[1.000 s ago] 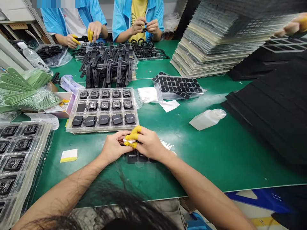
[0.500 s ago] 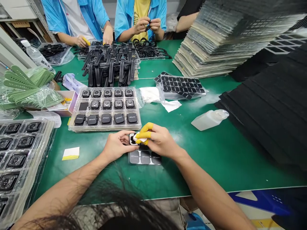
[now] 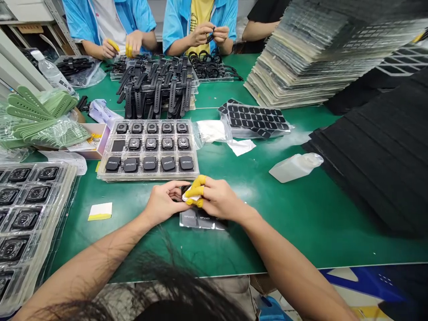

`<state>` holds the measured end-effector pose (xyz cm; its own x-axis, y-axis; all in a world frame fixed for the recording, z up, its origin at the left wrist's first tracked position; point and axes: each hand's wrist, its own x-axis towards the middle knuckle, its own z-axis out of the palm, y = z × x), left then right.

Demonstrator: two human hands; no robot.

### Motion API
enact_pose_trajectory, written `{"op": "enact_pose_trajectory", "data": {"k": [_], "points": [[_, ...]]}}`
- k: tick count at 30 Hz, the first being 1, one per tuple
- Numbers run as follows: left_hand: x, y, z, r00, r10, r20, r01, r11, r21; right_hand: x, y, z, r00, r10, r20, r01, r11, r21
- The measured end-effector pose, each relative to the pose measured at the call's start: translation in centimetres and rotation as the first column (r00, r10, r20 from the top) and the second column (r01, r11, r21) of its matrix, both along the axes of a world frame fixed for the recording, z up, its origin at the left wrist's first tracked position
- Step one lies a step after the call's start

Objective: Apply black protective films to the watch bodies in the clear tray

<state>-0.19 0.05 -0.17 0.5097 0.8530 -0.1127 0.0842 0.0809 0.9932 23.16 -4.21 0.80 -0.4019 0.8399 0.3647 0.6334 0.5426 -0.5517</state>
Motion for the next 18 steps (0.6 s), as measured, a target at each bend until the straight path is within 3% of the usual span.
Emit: {"op": "enact_pose_trajectory", "data": {"k": [4, 9, 12, 14, 16, 18], "points": [[0.1, -0.1, 0.1, 0.999, 0.032, -0.005, -0.032, 0.999, -0.027, 0.7, 0.0, 0.4, 0.98, -0.199, -0.014, 0.2, 0.975, 0.098], [0.1, -0.2, 0.2, 1.0, 0.004, 0.002, -0.004, 0.999, 0.04, -0.8, 0.3, -0.2, 0.988, -0.145, -0.06, 0.15, 0.984, 0.091], [0.0, -0.3, 0.2, 0.999, 0.053, 0.002, -0.053, 0.994, 0.101, 1.1, 0.9, -0.2, 0.935, -0.355, 0.012, 0.353, 0.933, 0.066], [-0.2, -0.5, 0.2, 0.996, 0.091, -0.005, -0.089, 0.974, 0.208, 3.3, 0.8, 0.2, 0.9, -0.435, 0.004, 0.434, 0.899, 0.051], [-0.5, -0.6, 0.1, 0.993, 0.115, -0.015, -0.103, 0.935, 0.339, 5.1, 0.0, 0.7, 0.894, -0.436, -0.099, 0.434, 0.9, -0.042], [-0.8, -0.7, -0.1, 0.993, 0.118, -0.027, -0.094, 0.89, 0.446, 5.8, -1.3, 0.8, 0.89, -0.395, -0.228, 0.352, 0.912, -0.209]]}}
